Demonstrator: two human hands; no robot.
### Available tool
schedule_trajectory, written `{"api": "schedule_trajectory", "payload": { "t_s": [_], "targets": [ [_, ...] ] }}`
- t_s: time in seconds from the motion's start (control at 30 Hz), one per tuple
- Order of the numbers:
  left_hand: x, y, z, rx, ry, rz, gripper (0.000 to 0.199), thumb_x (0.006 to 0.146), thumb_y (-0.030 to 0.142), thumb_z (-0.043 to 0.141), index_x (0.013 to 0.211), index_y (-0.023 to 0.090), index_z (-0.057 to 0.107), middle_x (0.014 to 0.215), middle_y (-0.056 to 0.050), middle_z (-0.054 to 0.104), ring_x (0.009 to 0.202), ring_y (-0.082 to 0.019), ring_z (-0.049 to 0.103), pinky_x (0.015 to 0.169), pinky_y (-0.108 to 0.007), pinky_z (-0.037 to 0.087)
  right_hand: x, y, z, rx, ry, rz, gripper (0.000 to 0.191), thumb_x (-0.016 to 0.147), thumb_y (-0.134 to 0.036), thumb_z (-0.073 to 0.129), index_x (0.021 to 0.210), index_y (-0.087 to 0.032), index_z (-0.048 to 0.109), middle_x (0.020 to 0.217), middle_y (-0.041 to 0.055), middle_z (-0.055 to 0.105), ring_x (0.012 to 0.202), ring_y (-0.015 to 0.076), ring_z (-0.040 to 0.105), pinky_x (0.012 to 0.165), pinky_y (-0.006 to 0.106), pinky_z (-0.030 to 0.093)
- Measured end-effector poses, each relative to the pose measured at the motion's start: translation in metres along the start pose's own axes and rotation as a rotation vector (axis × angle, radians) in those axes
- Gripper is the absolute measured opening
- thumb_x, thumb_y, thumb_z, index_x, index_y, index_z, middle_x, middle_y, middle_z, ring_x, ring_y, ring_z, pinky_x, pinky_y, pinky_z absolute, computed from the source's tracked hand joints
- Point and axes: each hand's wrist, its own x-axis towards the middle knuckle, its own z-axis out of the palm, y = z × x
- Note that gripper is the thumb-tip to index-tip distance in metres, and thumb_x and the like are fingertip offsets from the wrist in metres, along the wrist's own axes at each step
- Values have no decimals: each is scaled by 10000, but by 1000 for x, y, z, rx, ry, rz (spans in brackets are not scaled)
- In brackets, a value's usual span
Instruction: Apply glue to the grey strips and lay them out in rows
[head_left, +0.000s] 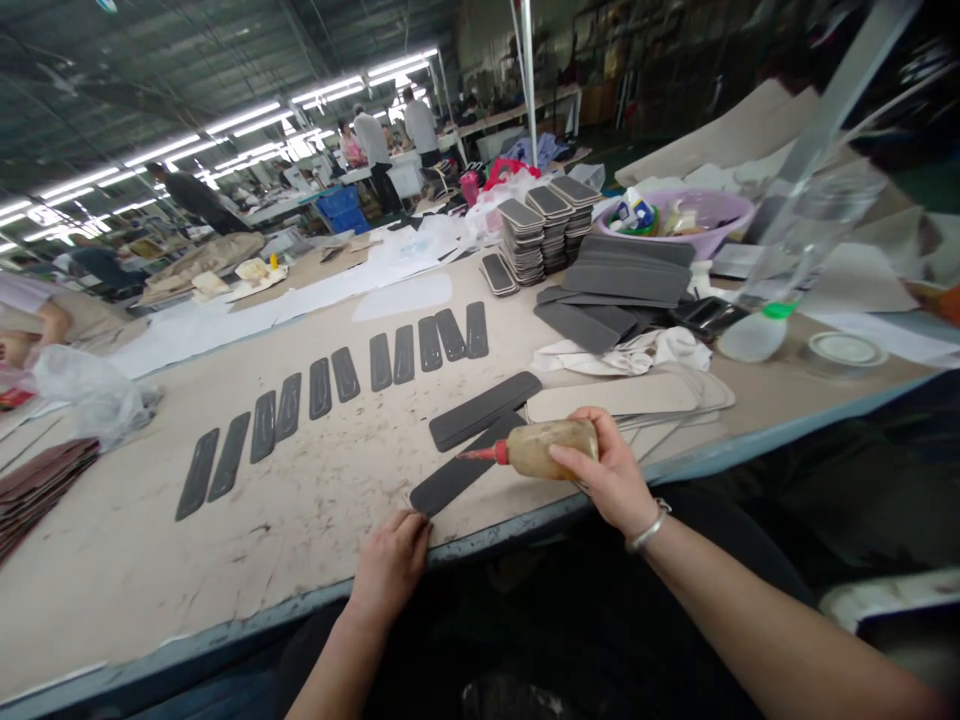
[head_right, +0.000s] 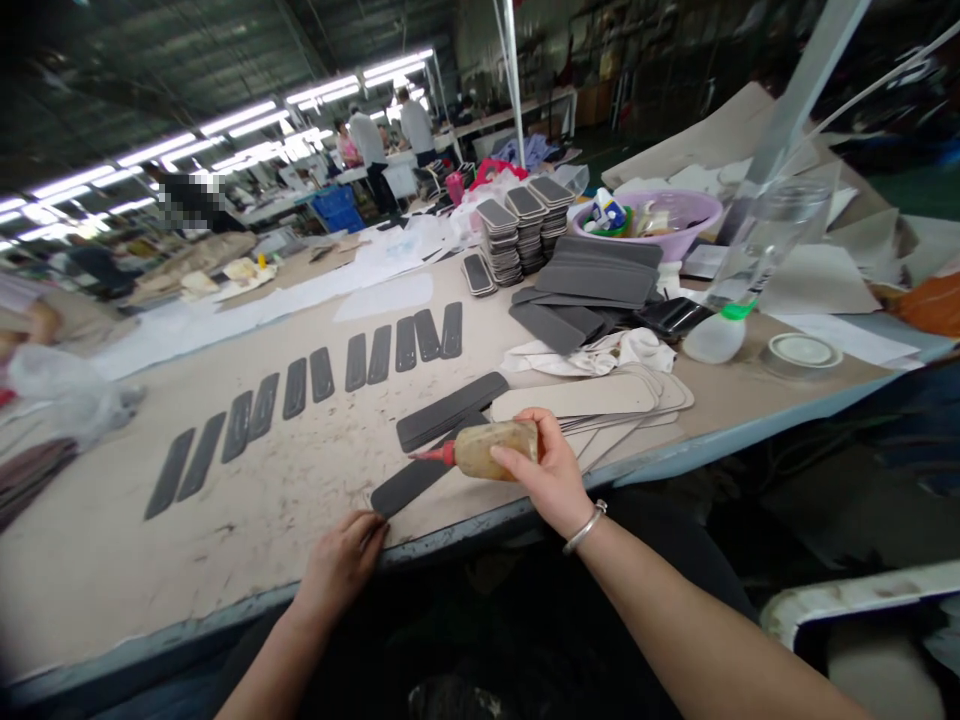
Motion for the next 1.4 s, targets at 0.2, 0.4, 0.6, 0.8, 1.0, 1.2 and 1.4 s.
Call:
{"api": "schedule_trajectory", "payload": {
  "t_s": [0.2,0.4,0.6,0.8,1.0,1.2,1.4],
  "targets": [
    [-7,-4,2,-56,106,9,233,884,273,427,1001,232,625,1012,-69,619,915,-185,588,832,-311,484,-17,16,24,-596,-184,-514,340,723,-198,666,1000,-245,475,1010,64,493,1012,254,476,892,432,403],
    [-7,-19,5,-15,80,81,237,882,248,447,978,194,657,1010,-74,634,927,-196,563,848,-337,488,-24,26,52,-627,-349,-587,325,765,-165,612,1041,-235,455,1027,94,472,1005,248,482,858,421,453],
    [-9,-23,7,-32,134,136,211,883,238,465,946,173,655,981,-65,629,898,-175,563,827,-323,494,-26,34,70,-605,-444,-597,393,705,-64,581,1055,-199,464,1050,99,449,989,231,476,862,397,462],
    [-11,-22,5,-32,134,126,205,884,229,460,928,183,655,996,-59,614,894,-168,558,815,-309,495,-29,35,77,-659,-518,-581,395,679,-42,572,1030,-198,477,1049,91,457,951,223,470,847,381,460],
    [-10,-25,8,-38,122,125,211,882,232,464,954,182,656,1037,-59,628,933,-178,559,846,-328,496,-26,34,70,-707,-480,-580,396,680,-44,577,1030,-201,481,1050,88,454,962,224,473,848,379,462],
    [-10,-27,8,-21,133,134,198,872,241,486,945,182,661,1008,-53,645,920,-176,570,824,-315,501,-18,30,47,-796,-333,-603,348,722,-88,601,1028,-205,483,1054,97,454,979,230,494,851,386,471],
    [-8,-29,9,-16,145,144,192,869,266,492,918,195,663,987,-47,650,903,-172,583,812,-306,503,-4,25,19,-896,-144,-577,269,771,-176,608,1009,-215,491,1048,92,465,995,232,512,862,396,484]
  ]
}}
